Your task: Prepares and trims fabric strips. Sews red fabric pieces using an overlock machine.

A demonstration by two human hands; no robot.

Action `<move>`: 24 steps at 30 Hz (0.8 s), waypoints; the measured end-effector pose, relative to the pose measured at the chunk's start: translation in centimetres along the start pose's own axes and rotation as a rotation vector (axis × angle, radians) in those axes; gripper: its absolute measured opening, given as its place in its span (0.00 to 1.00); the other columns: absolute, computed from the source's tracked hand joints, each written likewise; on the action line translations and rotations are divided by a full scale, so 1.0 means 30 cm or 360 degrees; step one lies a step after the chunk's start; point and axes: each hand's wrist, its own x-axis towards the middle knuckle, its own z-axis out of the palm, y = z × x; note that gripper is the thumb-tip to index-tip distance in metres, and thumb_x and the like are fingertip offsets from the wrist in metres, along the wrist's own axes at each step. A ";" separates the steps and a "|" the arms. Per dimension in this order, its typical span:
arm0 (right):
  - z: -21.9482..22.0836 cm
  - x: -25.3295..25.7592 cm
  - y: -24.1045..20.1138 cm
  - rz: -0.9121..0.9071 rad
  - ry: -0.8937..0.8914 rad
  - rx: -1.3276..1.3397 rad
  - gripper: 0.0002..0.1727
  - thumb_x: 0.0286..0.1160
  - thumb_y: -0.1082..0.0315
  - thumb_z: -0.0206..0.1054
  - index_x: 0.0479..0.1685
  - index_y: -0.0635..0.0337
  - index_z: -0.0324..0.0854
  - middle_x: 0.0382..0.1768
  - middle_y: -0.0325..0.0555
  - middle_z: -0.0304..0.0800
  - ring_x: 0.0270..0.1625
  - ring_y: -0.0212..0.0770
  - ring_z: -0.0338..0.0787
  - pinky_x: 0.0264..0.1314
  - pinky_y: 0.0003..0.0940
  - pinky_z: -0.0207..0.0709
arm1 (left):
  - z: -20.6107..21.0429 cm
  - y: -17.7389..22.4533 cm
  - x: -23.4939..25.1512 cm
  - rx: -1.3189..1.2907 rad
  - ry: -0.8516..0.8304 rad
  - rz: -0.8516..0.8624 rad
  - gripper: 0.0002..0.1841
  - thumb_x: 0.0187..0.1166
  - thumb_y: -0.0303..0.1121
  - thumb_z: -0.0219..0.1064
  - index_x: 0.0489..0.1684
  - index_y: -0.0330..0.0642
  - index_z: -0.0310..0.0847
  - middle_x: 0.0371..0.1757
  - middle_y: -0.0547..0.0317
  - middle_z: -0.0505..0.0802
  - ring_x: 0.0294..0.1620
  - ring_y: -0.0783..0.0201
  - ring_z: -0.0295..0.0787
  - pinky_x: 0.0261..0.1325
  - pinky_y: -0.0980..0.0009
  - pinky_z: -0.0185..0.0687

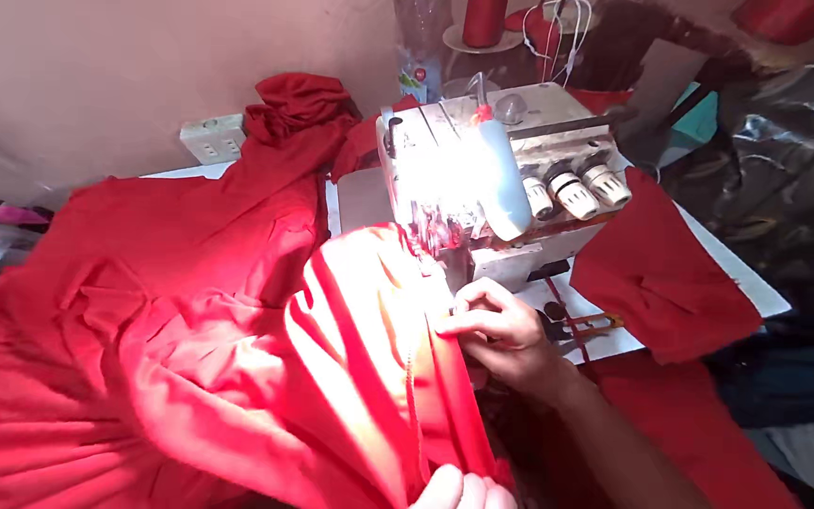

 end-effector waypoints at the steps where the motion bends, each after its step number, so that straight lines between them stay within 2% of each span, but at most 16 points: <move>1: 0.003 0.002 0.005 0.0008 0.0011 0.0006 0.07 0.74 0.73 0.69 0.42 0.61 0.93 0.43 0.48 0.86 0.49 0.22 0.82 0.55 0.10 0.74 | 0.013 -0.013 0.013 0.0047 0.0014 -0.0030 0.14 0.79 0.20 0.56 0.30 0.32 0.90 0.24 0.53 0.88 0.24 0.59 0.79 0.34 0.66 0.70; 4: 0.006 0.007 0.018 0.0022 0.0030 0.0035 0.06 0.73 0.73 0.69 0.41 0.61 0.92 0.42 0.47 0.84 0.48 0.21 0.81 0.55 0.09 0.72 | 0.038 -0.053 0.054 0.0179 0.0054 -0.0146 0.14 0.78 0.20 0.58 0.26 0.37 0.90 0.22 0.57 0.86 0.22 0.62 0.77 0.31 0.68 0.67; 8: -0.006 0.016 0.018 0.0055 0.0005 0.0051 0.06 0.74 0.73 0.70 0.42 0.59 0.93 0.43 0.46 0.85 0.49 0.21 0.81 0.55 0.10 0.72 | 0.064 -0.118 0.107 0.0203 0.0231 -0.0310 0.12 0.74 0.21 0.61 0.24 0.36 0.91 0.21 0.56 0.87 0.22 0.61 0.78 0.29 0.68 0.68; 11: -0.015 0.018 0.018 0.0059 -0.0020 0.0057 0.06 0.75 0.71 0.70 0.42 0.58 0.92 0.44 0.46 0.84 0.50 0.21 0.81 0.56 0.09 0.73 | 0.087 -0.175 0.149 0.0334 0.0371 -0.0386 0.12 0.73 0.23 0.60 0.19 0.37 0.86 0.19 0.55 0.86 0.20 0.60 0.80 0.25 0.68 0.68; 13: -0.018 0.023 0.020 0.0034 -0.0040 0.0050 0.05 0.76 0.72 0.68 0.41 0.61 0.90 0.44 0.47 0.83 0.49 0.21 0.80 0.56 0.09 0.71 | 0.097 -0.214 0.169 0.0438 0.0412 -0.0387 0.14 0.73 0.26 0.60 0.15 0.38 0.82 0.15 0.56 0.83 0.17 0.60 0.81 0.21 0.67 0.69; 14: -0.020 0.029 0.021 0.0020 -0.0055 0.0027 0.06 0.77 0.72 0.67 0.42 0.63 0.89 0.43 0.47 0.82 0.49 0.21 0.80 0.56 0.09 0.71 | 0.099 -0.232 0.173 0.0463 0.0417 -0.0374 0.14 0.73 0.28 0.60 0.14 0.39 0.81 0.14 0.57 0.82 0.15 0.60 0.80 0.18 0.67 0.66; 16: -0.025 0.047 0.014 0.0024 -0.0077 -0.0060 0.08 0.77 0.72 0.66 0.41 0.66 0.89 0.42 0.49 0.84 0.48 0.22 0.81 0.55 0.09 0.72 | 0.092 -0.270 0.167 0.0468 0.0351 -0.0331 0.12 0.73 0.31 0.60 0.21 0.39 0.85 0.17 0.56 0.85 0.17 0.57 0.82 0.16 0.66 0.67; 18: -0.026 0.069 0.004 0.0061 -0.0104 -0.0168 0.10 0.78 0.70 0.64 0.40 0.67 0.90 0.41 0.49 0.86 0.45 0.22 0.82 0.51 0.09 0.74 | 0.067 -0.321 0.146 0.0423 0.0242 -0.0340 0.12 0.75 0.34 0.60 0.33 0.41 0.90 0.26 0.54 0.91 0.25 0.54 0.88 0.22 0.61 0.74; 19: -0.025 0.076 0.003 0.0086 -0.0109 -0.0201 0.11 0.79 0.70 0.64 0.38 0.67 0.90 0.41 0.48 0.87 0.43 0.22 0.84 0.49 0.10 0.75 | 0.048 -0.355 0.132 0.0377 0.0215 -0.0380 0.13 0.76 0.37 0.60 0.36 0.45 0.92 0.28 0.55 0.92 0.27 0.54 0.89 0.25 0.59 0.76; 21: -0.020 0.084 0.002 0.0134 -0.0098 -0.0235 0.11 0.79 0.70 0.64 0.37 0.67 0.91 0.42 0.47 0.87 0.45 0.23 0.85 0.49 0.11 0.77 | -0.007 -0.414 0.121 0.0465 0.0188 -0.0446 0.17 0.76 0.47 0.61 0.33 0.51 0.95 0.27 0.54 0.92 0.26 0.53 0.88 0.25 0.57 0.74; 22: -0.017 0.085 0.001 0.0145 -0.0089 -0.0249 0.11 0.79 0.70 0.63 0.37 0.67 0.91 0.42 0.47 0.87 0.46 0.23 0.85 0.50 0.12 0.77 | -0.041 -0.418 0.121 0.0558 0.0131 -0.0502 0.20 0.75 0.52 0.60 0.39 0.51 0.97 0.32 0.51 0.94 0.29 0.49 0.89 0.28 0.55 0.76; 23: -0.013 0.084 0.001 0.0145 -0.0074 -0.0260 0.11 0.78 0.71 0.63 0.38 0.68 0.91 0.43 0.48 0.87 0.47 0.24 0.85 0.50 0.12 0.77 | -0.066 -0.409 0.124 0.0620 0.0109 -0.0546 0.23 0.73 0.54 0.60 0.40 0.47 0.97 0.35 0.47 0.95 0.32 0.45 0.91 0.30 0.53 0.77; 24: -0.012 0.079 0.000 0.0146 -0.0057 -0.0265 0.11 0.78 0.71 0.63 0.38 0.68 0.91 0.43 0.48 0.87 0.47 0.24 0.85 0.51 0.12 0.77 | -0.076 -0.390 0.126 0.0625 0.0118 -0.0542 0.23 0.72 0.52 0.61 0.35 0.43 0.95 0.34 0.45 0.94 0.33 0.43 0.91 0.31 0.51 0.77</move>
